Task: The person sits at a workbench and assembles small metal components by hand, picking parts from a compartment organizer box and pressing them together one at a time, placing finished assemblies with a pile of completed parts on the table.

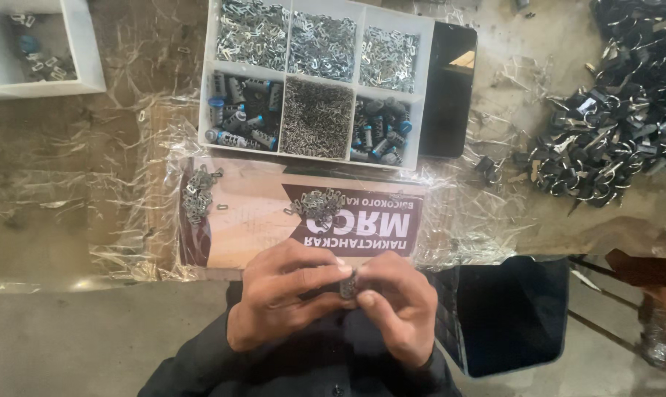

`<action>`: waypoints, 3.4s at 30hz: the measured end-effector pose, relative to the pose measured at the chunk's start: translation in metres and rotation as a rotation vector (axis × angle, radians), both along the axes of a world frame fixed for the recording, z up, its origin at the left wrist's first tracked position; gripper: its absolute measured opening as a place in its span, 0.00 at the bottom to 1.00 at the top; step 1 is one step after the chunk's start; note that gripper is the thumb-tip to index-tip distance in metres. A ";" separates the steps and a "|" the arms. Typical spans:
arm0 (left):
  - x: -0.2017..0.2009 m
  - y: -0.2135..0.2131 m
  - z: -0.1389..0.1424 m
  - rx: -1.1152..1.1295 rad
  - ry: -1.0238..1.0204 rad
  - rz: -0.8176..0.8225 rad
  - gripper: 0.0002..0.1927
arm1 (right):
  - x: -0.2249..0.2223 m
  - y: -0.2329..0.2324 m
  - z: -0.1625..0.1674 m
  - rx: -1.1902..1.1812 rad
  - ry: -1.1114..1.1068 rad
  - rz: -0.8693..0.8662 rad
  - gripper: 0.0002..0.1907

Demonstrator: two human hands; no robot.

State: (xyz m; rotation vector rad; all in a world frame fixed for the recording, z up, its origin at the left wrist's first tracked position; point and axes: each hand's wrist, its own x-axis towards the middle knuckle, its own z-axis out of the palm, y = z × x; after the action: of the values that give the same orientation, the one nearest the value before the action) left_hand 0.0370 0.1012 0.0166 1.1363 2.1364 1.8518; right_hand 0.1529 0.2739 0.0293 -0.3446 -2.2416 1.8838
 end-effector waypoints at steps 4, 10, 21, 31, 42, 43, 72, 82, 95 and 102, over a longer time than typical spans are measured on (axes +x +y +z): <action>0.000 -0.010 -0.001 0.017 -0.041 -0.035 0.24 | -0.008 0.006 -0.014 -0.708 -0.208 0.074 0.10; -0.003 -0.039 -0.006 0.050 -0.204 0.166 0.24 | -0.021 -0.017 -0.023 0.699 0.032 0.053 0.18; 0.001 -0.027 -0.012 0.019 -0.196 0.115 0.23 | -0.003 0.000 -0.049 0.862 0.383 0.152 0.17; 0.008 -0.002 -0.009 0.056 -0.242 -0.005 0.23 | 0.016 -0.009 -0.016 0.114 0.136 -0.108 0.11; -0.003 -0.015 -0.005 0.058 -0.103 -0.032 0.23 | 0.006 -0.022 -0.003 0.028 0.200 -0.173 0.09; -0.004 -0.015 -0.005 0.062 -0.079 -0.028 0.23 | 0.004 -0.021 -0.002 0.018 0.195 -0.114 0.09; -0.016 -0.102 0.004 0.031 -0.001 0.353 0.22 | -0.073 -0.090 -0.029 0.776 0.152 0.247 0.22; -0.016 -0.115 -0.001 -0.027 0.016 0.509 0.22 | -0.083 -0.064 -0.016 0.954 0.364 0.426 0.21; -0.027 -0.027 -0.002 0.119 -0.157 -0.006 0.21 | -0.005 -0.032 -0.044 -0.745 0.100 0.012 0.03; -0.021 -0.020 -0.001 0.107 -0.132 0.021 0.21 | -0.008 -0.001 -0.029 -0.260 0.034 0.106 0.09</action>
State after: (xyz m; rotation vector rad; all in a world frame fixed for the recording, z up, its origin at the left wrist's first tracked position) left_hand 0.0156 0.0808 0.0156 0.9840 2.0073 2.0118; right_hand 0.1452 0.2732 0.0004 -0.2322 -2.0326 2.2244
